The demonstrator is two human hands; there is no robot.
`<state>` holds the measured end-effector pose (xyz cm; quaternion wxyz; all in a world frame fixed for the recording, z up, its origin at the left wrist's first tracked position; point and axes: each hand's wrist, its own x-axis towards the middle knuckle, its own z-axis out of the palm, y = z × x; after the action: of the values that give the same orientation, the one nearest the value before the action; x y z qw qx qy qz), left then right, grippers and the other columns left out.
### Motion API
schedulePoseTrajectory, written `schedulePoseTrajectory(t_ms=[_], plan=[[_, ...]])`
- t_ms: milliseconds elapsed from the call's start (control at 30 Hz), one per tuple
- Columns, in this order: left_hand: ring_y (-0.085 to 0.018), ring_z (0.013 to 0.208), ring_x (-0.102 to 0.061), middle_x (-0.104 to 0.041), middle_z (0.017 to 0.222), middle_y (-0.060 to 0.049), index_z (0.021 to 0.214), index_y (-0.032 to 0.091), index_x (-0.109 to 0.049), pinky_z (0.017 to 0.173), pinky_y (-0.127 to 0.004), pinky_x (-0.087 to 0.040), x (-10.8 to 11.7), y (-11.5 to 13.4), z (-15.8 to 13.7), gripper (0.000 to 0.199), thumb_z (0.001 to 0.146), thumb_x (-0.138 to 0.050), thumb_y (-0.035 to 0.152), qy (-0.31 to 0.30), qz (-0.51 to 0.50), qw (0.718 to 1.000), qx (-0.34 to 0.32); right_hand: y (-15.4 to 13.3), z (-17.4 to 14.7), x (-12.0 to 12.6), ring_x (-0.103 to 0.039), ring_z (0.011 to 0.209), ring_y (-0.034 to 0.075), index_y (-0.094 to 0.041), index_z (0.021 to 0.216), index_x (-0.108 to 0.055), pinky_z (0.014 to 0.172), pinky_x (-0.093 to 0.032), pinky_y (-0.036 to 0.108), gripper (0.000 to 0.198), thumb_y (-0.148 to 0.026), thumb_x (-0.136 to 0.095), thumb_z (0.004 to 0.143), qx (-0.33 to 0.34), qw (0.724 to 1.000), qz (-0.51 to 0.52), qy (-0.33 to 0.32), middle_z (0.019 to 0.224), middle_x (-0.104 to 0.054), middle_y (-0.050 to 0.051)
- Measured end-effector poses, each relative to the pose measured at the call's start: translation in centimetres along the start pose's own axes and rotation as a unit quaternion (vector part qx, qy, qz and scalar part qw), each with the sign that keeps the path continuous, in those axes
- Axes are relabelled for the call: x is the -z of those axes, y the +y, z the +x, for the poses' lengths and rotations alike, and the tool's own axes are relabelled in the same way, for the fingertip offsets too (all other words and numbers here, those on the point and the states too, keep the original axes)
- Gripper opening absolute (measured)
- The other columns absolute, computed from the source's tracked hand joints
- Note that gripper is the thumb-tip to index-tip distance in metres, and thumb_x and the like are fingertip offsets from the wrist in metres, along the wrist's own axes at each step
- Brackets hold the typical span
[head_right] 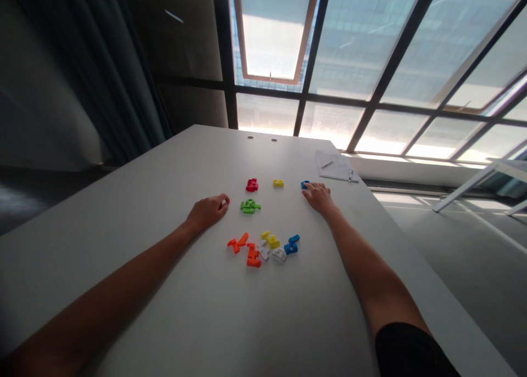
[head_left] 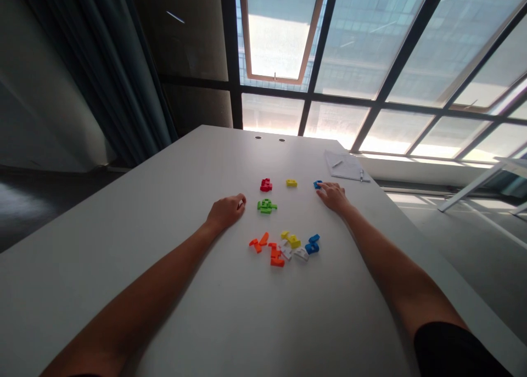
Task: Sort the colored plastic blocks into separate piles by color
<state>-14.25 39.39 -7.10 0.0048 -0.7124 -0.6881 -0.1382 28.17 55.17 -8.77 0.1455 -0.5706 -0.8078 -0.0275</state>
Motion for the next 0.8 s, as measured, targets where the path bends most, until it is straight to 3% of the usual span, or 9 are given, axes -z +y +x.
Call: schedulePoseTrajectory(t_ms=[233, 367, 533, 667, 800], plan=[[-0.026, 0.087, -0.073, -0.079, 0.098, -0.006, 0.11, 0.029, -0.07, 0.071, -0.031, -0.05, -0.1, -0.1, 0.1, 0.025, 0.097, -0.05, 0.034, 0.003, 0.003, 1.0, -0.003, -0.2, 0.0, 0.5, -0.052, 0.137, 0.037, -0.027, 0.151, -0.059, 0.11, -0.044, 0.057, 0.049, -0.042, -0.051, 0.105, -0.006, 1.0, 0.002, -0.001, 0.152, -0.06, 0.012], [-0.026, 0.087, -0.074, -0.079, 0.099, -0.005, 0.111, 0.03, -0.07, 0.072, -0.032, -0.051, -0.1, -0.1, 0.1, 0.025, 0.097, -0.05, 0.034, 0.002, 0.002, 1.0, -0.005, -0.7, -1.1, 0.5, -0.056, 0.133, 0.037, -0.022, 0.15, -0.059, 0.108, -0.047, 0.057, 0.049, -0.036, -0.053, 0.103, -0.014, 0.999, 0.025, 0.043, 0.15, -0.061, 0.015], [-0.027, 0.087, -0.074, -0.079, 0.099, -0.006, 0.111, 0.029, -0.071, 0.072, -0.032, -0.051, -0.2, 0.0, 0.1, 0.026, 0.097, -0.049, 0.034, 0.004, 0.006, 1.0, -0.005, -2.5, -4.9, 0.3, -0.064, 0.124, 0.028, -0.022, 0.125, -0.074, 0.112, -0.048, 0.049, 0.032, -0.03, -0.055, 0.101, 0.105, 0.981, 0.144, 0.079, 0.13, -0.074, 0.012], [-0.027, 0.086, -0.074, -0.079, 0.098, -0.007, 0.113, 0.028, -0.071, 0.073, -0.032, -0.051, -0.1, 0.0, 0.1, 0.028, 0.098, -0.048, 0.034, 0.007, 0.01, 1.0, -0.008, -4.1, -8.5, 1.2, -0.071, 0.108, 0.026, -0.025, 0.11, -0.08, 0.103, -0.054, 0.045, 0.025, -0.038, -0.06, 0.102, 0.193, 0.94, 0.28, 0.033, 0.111, -0.079, 0.01], [-0.027, 0.087, -0.073, -0.078, 0.099, -0.008, 0.114, 0.027, -0.071, 0.074, -0.032, -0.051, -0.1, 0.0, 0.0, 0.029, 0.098, -0.048, 0.035, 0.002, 0.003, 1.0, -0.01, -4.5, -10.4, 3.2, -0.07, 0.112, 0.026, -0.025, 0.104, -0.084, 0.105, -0.053, 0.044, 0.028, -0.046, -0.064, 0.103, 0.265, 0.888, 0.364, -0.092, 0.105, -0.081, 0.009]])
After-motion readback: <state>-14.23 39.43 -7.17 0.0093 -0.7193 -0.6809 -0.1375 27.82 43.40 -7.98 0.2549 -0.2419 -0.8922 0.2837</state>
